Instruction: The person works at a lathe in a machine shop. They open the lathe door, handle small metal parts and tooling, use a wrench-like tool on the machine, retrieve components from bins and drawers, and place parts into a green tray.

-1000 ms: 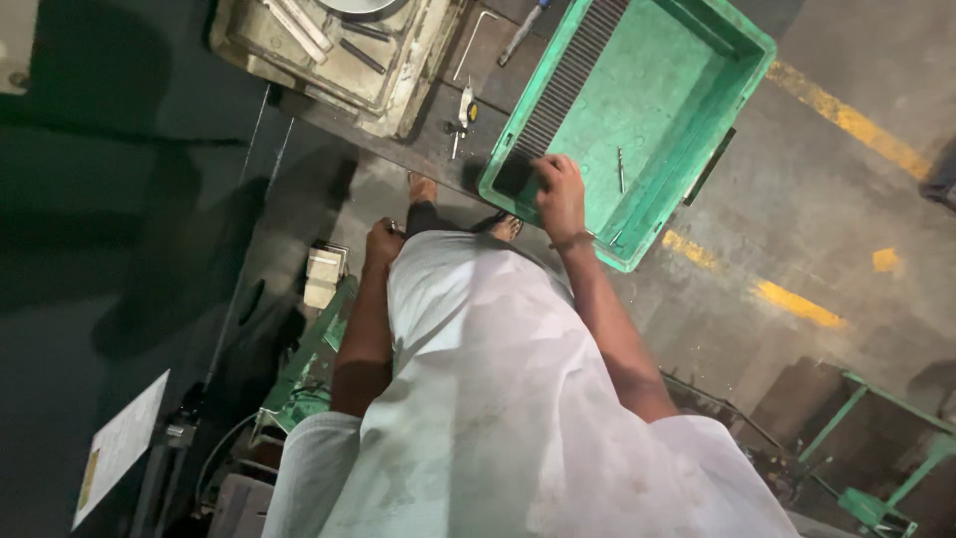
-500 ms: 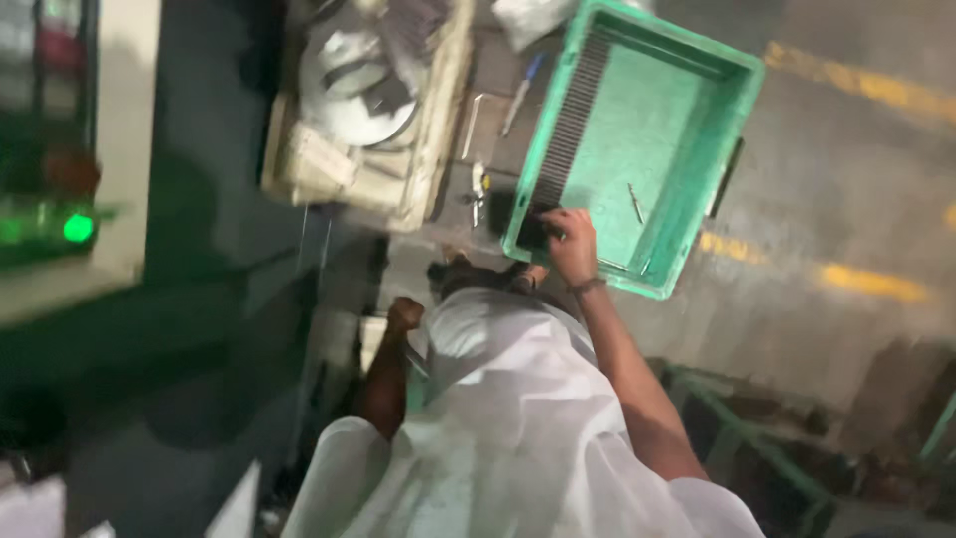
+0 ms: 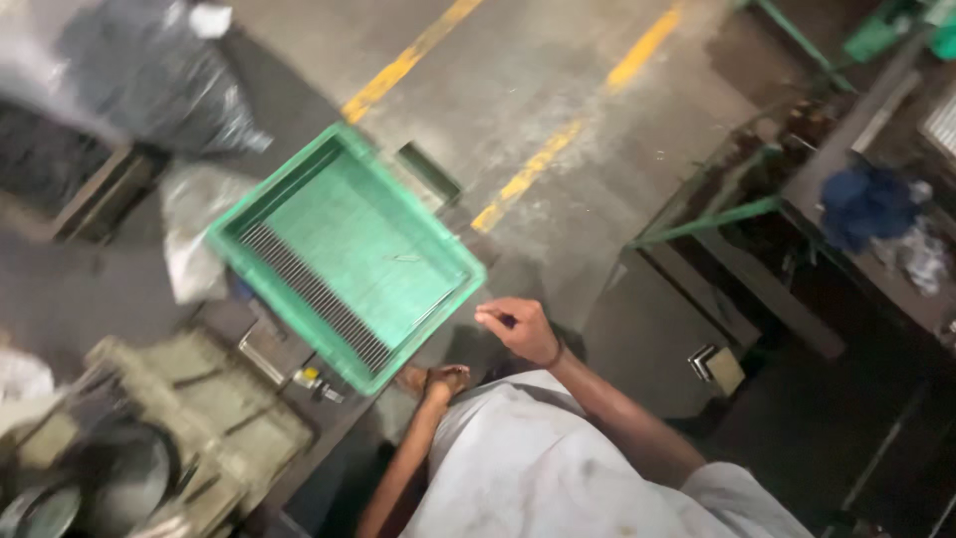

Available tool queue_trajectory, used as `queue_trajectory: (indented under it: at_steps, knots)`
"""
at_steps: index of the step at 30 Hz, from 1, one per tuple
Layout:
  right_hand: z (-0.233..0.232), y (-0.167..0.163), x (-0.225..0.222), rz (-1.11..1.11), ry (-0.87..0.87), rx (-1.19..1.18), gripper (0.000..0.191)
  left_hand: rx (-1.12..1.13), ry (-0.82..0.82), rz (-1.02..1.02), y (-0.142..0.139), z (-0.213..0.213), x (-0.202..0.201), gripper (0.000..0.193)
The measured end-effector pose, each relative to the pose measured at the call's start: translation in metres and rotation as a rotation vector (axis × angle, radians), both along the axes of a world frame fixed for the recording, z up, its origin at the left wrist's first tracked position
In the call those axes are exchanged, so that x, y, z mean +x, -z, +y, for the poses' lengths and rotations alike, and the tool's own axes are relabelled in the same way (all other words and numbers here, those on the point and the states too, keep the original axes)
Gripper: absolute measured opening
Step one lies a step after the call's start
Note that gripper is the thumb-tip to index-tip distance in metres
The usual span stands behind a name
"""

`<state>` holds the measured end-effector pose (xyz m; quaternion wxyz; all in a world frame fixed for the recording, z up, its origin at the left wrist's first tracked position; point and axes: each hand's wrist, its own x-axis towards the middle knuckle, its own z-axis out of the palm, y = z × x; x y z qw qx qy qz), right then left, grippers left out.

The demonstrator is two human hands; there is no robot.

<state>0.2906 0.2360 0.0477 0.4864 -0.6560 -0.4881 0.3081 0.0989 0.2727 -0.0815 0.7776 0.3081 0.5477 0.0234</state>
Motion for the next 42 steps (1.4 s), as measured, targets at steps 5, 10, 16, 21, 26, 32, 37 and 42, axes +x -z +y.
queue_trajectory:
  at_steps: [5,10,16,21,26,32,37,42]
  knots:
    - [-0.077,0.016,0.100,-0.090,-0.206,-0.223,0.029,-0.148,0.039,-0.272,-0.011,-0.017,0.098,0.028]
    - [-0.146,0.008,0.168,-0.145,-0.029,-0.052,0.025,-0.214,0.149,-0.580,-0.028,-0.043,0.216,0.025]
    - [-0.202,-0.027,0.233,-0.283,0.451,0.108,0.021,-0.216,0.315,-0.554,-0.074,-0.062,0.330,0.025]
    - [-0.238,-0.033,0.283,-0.174,0.733,0.079,0.021,0.129,0.648,-0.401,-0.105,-0.091,0.417,0.042]
    - [-0.263,-0.030,0.364,-0.313,0.825,0.164,0.022,0.158,0.844,-0.314,-0.101,-0.115,0.511,0.041]
    - [-0.282,-0.043,0.484,-0.147,0.866,0.014,0.020,0.023,0.867,-0.442,-0.092,-0.136,0.653,0.031]
    - [-0.327,-0.019,0.583,-0.194,0.991,-0.089,0.031,0.269,0.965,-0.605,-0.113,-0.150,0.738,0.024]
    - [-0.389,0.049,0.656,-0.619,1.392,-0.411,0.055,0.325,0.902,-0.721,-0.127,-0.163,0.788,0.019]
